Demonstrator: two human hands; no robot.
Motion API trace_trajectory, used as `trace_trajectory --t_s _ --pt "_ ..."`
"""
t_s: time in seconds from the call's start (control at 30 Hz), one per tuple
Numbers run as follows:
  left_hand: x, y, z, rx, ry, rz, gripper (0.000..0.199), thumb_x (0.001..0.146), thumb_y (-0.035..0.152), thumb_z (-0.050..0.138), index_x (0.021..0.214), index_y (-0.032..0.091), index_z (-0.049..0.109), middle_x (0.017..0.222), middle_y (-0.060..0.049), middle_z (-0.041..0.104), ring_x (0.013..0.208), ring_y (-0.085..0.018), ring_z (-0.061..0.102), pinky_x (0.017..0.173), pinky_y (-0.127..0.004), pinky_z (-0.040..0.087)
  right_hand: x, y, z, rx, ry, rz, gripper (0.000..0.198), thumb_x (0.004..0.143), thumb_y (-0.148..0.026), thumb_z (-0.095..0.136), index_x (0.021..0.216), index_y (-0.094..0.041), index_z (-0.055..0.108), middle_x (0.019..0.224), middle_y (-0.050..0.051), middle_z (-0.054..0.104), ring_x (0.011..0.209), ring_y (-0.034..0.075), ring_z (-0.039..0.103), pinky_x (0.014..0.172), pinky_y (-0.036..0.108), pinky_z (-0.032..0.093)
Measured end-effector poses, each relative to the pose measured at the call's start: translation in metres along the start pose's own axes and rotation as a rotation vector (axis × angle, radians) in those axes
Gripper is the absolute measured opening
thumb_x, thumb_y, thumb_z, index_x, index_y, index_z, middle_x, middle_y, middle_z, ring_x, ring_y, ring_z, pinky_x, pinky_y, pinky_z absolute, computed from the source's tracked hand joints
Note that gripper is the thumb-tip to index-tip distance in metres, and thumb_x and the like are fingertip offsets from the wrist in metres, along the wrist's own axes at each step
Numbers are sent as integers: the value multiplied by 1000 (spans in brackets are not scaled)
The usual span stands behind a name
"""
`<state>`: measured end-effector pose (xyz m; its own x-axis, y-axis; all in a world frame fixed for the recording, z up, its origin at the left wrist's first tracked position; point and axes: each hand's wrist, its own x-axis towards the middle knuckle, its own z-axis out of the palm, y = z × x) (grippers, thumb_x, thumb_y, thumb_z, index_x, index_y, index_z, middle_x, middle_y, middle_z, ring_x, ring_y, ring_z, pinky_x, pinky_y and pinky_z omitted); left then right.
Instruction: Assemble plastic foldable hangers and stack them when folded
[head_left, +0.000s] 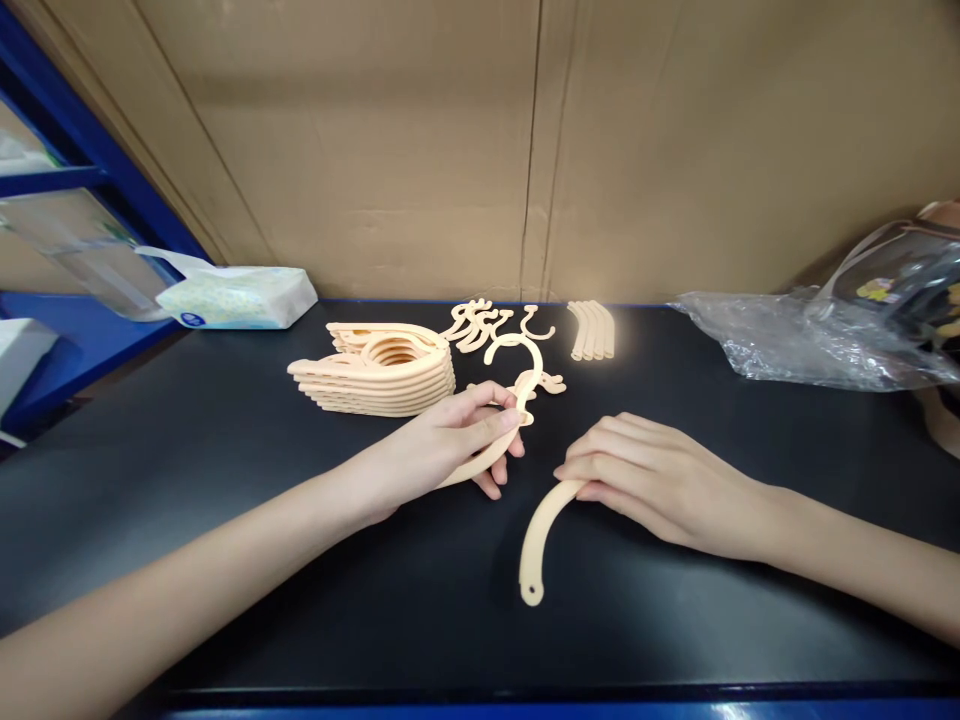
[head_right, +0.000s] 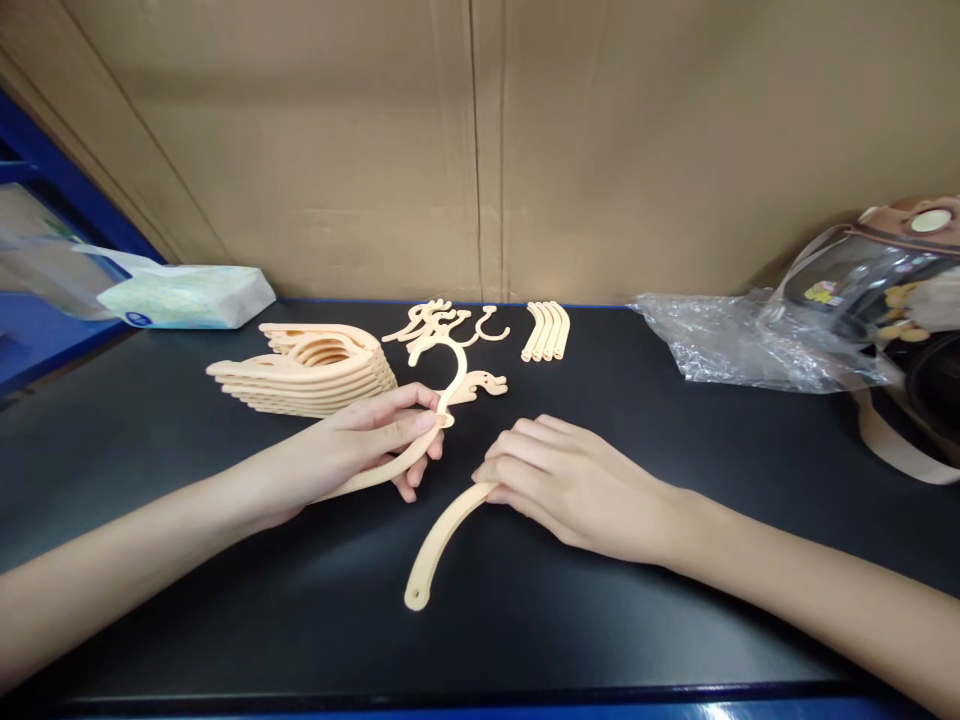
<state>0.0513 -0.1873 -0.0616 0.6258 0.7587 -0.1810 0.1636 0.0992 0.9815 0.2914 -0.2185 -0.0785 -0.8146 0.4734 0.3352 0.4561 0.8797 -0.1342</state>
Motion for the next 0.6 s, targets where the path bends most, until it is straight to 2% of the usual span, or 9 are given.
trace_trajectory --t_s 0.17,0.27,0.33,0.47,0.6 --pt "-1 0 0 -36 -4 -55 12 96 25 46 91 15 51 92 -4 63 73 -10 66 68 -25 59 -4 9 2 119 56 121 24 99 -18 28 104 -20 52 89 7 63 74 17 55 67 30 44" --pt "1 -2 -2 -52 10 -82 11 95 26 47 92 16 50 102 -7 66 75 -12 69 68 -27 60 -8 14 1 189 85 316 15 99 -28 35 104 -23 48 72 -1 58 57 13 49 55 25 40" --pt "1 -4 -3 -36 9 -72 11 95 27 47 94 16 51 106 -9 66 73 -12 69 66 -27 60 -11 16 1 178 62 392 14 96 -37 46 98 -24 50 61 -5 52 48 11 43 49 24 35" --pt "1 -2 -3 -6 19 -45 19 96 29 46 102 14 56 108 -11 65 69 -11 68 60 -25 59 -11 18 0 85 51 353 28 95 -41 47 76 -22 55 55 -4 50 44 9 41 46 24 30" --pt "-1 6 2 -137 38 -121 21 95 27 53 110 14 59 82 -3 65 61 -10 66 57 -21 59 -9 17 1 -73 97 291 35 95 -42 48 70 -20 58 55 -3 53 42 8 41 44 24 27"
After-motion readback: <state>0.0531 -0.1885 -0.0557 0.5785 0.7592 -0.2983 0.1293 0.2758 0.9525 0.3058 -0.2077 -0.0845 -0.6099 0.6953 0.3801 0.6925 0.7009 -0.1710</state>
